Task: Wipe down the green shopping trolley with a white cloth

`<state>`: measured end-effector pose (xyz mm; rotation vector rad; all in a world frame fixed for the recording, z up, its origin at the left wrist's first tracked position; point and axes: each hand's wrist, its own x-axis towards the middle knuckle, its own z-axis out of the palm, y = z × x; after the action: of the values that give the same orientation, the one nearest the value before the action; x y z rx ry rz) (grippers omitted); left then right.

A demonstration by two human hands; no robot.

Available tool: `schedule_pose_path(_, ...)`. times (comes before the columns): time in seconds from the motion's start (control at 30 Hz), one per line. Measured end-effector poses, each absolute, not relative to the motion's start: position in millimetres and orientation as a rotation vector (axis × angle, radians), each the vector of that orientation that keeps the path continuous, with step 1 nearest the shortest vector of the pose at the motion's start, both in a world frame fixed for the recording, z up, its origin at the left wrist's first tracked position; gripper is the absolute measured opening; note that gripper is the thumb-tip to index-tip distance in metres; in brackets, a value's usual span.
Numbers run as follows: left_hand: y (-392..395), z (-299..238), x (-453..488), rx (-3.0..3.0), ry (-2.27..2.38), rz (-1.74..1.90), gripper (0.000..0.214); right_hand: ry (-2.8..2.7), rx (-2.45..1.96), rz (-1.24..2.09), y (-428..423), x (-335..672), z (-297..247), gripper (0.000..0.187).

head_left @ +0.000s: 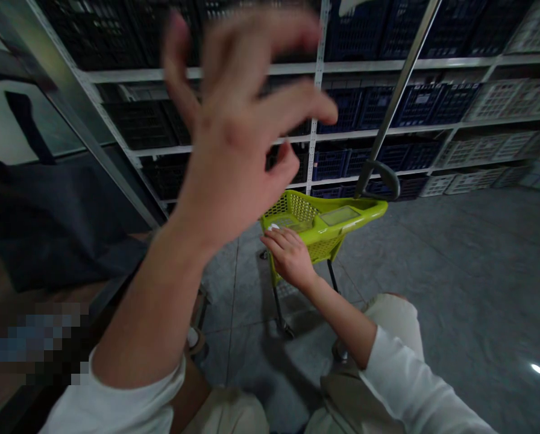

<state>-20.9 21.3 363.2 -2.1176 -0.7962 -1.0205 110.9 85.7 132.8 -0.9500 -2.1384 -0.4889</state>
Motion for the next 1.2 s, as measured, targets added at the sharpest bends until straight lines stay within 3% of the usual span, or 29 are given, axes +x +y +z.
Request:
schedule_pose_path(0.13, 51.6, 275.7, -18.2, -2.474, -0.996, -0.632, 0.074, -2.132, -0.927, -0.509, 67.3, 154.0, 124.8, 0.059)
schedule_pose_path(0.27, 64.3, 183.7, -27.7, -2.737, -1.055, -0.560, 0.082, -2.071, -1.065, -0.488, 59.1, 205.4, 123.8, 0.071)
schedule_pose_path(0.37, 53.6, 148.9, -17.7, -2.742, -1.044, -0.660, 0.084, -1.841, -1.217, -0.496, 53.5, 210.9, 122.4, 0.074)
schedule_pose_path(0.57, 41.1, 131.5, 6.3, -2.530, -1.181, -0.832, 0.079, -1.989, -1.128, -0.376, 38.7, 184.9, 117.9, 0.073)
schedule_pose_path(0.77, 42.0, 127.9, 3.7, -2.486, -1.194, -0.823, 0.078, -1.806, -1.299, -0.513, 49.6, 218.4, 119.6, 0.069)
schedule_pose_path(1.0, 45.1, 117.8, 9.2, -2.445, -1.245, -0.961, 0.086, -1.973, -1.140, -0.359, 31.5, 155.1, 118.7, 0.070)
schedule_pose_path(1.2, 42.8, 121.4, 7.8, -2.434, -1.255, -0.898, 0.080, -1.890, -1.193, -0.479, 51.7, 196.0, 118.6, 0.070)
